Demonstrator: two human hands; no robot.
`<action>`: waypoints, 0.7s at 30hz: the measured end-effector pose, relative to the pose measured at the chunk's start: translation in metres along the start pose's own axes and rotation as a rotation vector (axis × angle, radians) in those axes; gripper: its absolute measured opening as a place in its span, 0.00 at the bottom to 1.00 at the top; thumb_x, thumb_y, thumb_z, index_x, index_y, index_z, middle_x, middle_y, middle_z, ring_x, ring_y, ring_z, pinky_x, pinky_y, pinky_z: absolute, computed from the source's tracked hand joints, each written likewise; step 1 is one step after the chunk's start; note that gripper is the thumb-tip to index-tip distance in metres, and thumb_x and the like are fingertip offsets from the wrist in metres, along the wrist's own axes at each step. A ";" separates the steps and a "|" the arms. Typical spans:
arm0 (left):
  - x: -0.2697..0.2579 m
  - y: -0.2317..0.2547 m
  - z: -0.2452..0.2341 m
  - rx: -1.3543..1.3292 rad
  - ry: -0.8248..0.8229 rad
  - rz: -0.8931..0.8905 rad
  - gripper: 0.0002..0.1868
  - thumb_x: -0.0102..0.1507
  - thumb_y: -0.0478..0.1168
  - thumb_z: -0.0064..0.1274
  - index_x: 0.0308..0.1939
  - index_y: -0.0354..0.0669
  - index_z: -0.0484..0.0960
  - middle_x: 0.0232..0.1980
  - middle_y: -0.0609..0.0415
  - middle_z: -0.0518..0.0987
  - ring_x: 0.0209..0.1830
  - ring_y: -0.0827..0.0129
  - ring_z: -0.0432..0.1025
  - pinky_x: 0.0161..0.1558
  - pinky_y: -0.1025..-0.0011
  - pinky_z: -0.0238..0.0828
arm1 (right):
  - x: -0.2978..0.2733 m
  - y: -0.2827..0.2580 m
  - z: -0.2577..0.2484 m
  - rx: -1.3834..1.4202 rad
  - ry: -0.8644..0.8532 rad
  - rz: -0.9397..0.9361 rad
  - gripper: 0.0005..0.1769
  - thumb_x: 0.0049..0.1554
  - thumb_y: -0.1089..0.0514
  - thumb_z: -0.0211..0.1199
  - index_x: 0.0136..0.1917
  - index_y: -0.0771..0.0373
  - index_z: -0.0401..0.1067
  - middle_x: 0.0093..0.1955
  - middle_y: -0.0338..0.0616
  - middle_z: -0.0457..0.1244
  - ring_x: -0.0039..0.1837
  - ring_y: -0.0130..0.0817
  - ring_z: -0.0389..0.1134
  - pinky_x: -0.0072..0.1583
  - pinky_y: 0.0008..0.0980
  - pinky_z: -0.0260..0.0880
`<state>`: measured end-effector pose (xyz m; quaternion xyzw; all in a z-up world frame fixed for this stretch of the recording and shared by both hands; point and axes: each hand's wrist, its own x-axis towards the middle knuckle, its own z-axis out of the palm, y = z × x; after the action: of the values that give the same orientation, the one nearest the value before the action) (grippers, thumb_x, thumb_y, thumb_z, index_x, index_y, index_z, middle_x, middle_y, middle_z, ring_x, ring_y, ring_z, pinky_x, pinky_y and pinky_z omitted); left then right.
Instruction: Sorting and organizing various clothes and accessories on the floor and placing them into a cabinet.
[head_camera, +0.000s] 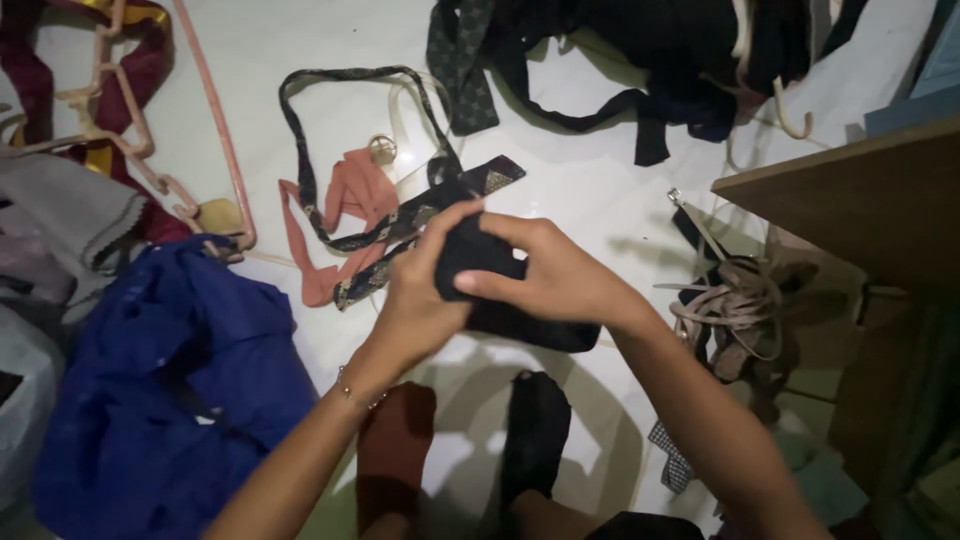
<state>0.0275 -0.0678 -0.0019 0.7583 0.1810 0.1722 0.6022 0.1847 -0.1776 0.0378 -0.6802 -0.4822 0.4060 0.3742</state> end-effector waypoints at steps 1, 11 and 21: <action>-0.002 -0.006 -0.003 -0.006 0.029 -0.039 0.40 0.55 0.28 0.60 0.72 0.49 0.68 0.58 0.46 0.81 0.56 0.62 0.80 0.57 0.69 0.76 | 0.001 0.013 0.001 0.120 -0.056 -0.031 0.19 0.57 0.52 0.71 0.54 0.67 0.73 0.45 0.42 0.67 0.49 0.30 0.69 0.54 0.32 0.70; -0.004 -0.031 -0.016 -0.266 0.326 -0.025 0.29 0.59 0.18 0.45 0.63 0.39 0.70 0.58 0.47 0.81 0.60 0.65 0.76 0.64 0.71 0.72 | -0.009 0.082 0.066 0.045 -0.028 0.097 0.42 0.42 0.54 0.79 0.65 0.64 0.64 0.51 0.50 0.68 0.54 0.36 0.71 0.58 0.35 0.69; 0.000 -0.036 -0.058 -0.181 0.512 0.109 0.32 0.63 0.18 0.55 0.67 0.40 0.63 0.60 0.46 0.78 0.62 0.67 0.75 0.67 0.71 0.72 | -0.046 0.194 0.018 -0.511 0.601 0.178 0.26 0.41 0.68 0.64 0.55 0.62 0.77 0.44 0.58 0.69 0.48 0.54 0.68 0.53 0.48 0.69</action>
<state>-0.0028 -0.0112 -0.0243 0.6419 0.2701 0.4059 0.5918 0.2274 -0.2691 -0.1356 -0.8787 -0.3761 0.0869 0.2807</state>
